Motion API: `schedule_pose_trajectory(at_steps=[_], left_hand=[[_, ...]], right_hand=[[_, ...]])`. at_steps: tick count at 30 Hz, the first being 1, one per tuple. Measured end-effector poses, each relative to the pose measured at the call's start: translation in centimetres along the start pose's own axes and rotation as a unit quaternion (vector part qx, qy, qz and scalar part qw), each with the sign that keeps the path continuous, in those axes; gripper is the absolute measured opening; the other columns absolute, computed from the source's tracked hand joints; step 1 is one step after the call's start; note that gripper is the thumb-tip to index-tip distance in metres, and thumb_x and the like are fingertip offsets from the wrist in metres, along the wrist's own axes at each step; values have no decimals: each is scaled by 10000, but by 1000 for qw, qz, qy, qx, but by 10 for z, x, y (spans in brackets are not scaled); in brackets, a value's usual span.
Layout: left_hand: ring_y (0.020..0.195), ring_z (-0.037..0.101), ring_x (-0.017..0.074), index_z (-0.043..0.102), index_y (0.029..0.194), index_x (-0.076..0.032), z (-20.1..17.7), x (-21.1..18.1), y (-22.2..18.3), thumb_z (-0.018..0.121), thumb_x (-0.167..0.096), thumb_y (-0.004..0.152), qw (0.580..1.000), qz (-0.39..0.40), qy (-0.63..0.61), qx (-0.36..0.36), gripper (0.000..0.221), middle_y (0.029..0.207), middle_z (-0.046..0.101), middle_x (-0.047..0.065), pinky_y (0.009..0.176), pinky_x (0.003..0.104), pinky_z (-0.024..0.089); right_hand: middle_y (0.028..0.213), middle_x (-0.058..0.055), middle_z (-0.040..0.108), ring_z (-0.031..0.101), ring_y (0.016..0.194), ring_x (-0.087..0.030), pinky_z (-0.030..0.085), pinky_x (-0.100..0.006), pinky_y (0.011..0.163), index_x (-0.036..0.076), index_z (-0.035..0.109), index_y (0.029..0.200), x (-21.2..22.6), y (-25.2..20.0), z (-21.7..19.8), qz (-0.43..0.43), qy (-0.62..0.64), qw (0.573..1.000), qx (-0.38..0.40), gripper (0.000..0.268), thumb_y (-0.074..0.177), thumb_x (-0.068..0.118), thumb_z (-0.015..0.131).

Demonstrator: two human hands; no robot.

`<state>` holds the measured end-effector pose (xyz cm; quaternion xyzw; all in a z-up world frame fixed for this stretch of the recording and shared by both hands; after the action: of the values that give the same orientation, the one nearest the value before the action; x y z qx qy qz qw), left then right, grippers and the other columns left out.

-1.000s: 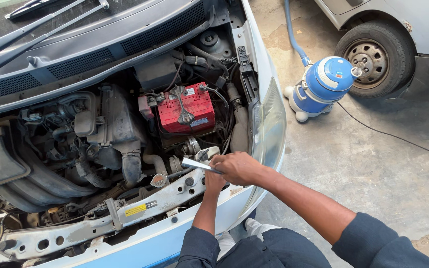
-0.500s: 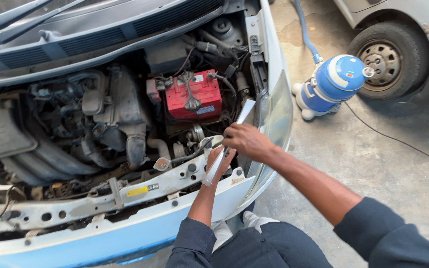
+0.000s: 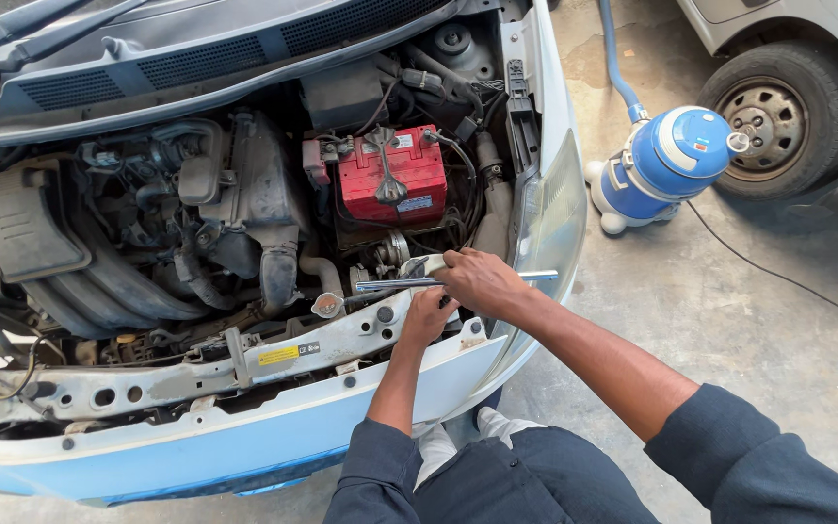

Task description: The person uses a socket wrench to loosen and remove bolts from various components within the car's engine bay, including the radiator support and engine block areas.

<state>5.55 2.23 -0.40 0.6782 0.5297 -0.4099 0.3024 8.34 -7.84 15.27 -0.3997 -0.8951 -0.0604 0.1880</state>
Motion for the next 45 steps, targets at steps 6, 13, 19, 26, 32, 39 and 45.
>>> schedule_pose_trajectory(at_steps=[6,13,19,26,32,39,45], left_hand=[[923,704,391,754,1028,-41,5,3,-1,765,-191,844,998,-54,28,9,238,916,742,201,800,457,529],[926,717,357,727,905,-42,37,23,22,785,-195,810,983,137,15,-118,190,906,756,150,802,454,547],[791,733,326,691,854,-12,55,48,17,774,-177,776,990,91,-49,-95,200,799,717,161,665,419,542],[619,612,299,662,779,3,41,31,14,714,-214,943,981,-51,-150,-110,277,650,649,154,595,397,471],[574,622,319,675,745,19,54,38,18,774,-168,848,998,-19,-26,-55,236,662,629,209,580,383,483],[575,573,341,637,828,29,46,0,13,750,-96,868,995,32,-85,-33,173,687,618,192,579,393,464],[677,597,367,584,808,-8,42,-13,6,735,-147,874,976,178,-103,-78,216,742,612,157,606,433,471]], right_hand=[[929,-152,667,694,920,-336,567,-450,811,59,737,985,6,1,1,0,-7,1000,-4,181,824,101,667],[1116,-175,692,734,833,-367,588,-457,726,48,710,1165,8,3,4,33,9,997,68,330,851,151,696],[1360,-96,692,641,1230,-352,573,-455,872,200,781,1152,12,-21,3,-34,46,996,73,464,754,21,625],[1339,-306,595,580,1215,-414,509,-499,992,-96,474,1461,-17,-37,-14,225,138,961,-82,875,813,363,841],[1188,-158,733,671,1157,-347,527,-452,1006,126,687,1276,-32,-36,3,243,125,953,129,452,836,229,696],[1377,-188,661,593,1305,-353,459,-468,1101,28,700,1218,-26,-43,-17,74,53,977,-191,405,841,173,676],[1309,-167,672,606,1259,-326,479,-459,1068,37,677,1208,-13,-36,-11,219,69,966,117,604,816,489,762]])
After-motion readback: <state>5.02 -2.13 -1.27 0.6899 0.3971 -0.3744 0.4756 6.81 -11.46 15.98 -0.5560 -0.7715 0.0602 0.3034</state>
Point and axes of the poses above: each hand's wrist, its own y-axis towards the middle knuckle, its own z-axis out of the palm, x = y × z, the point moved 7 cm from there along y, towards the middle knuckle
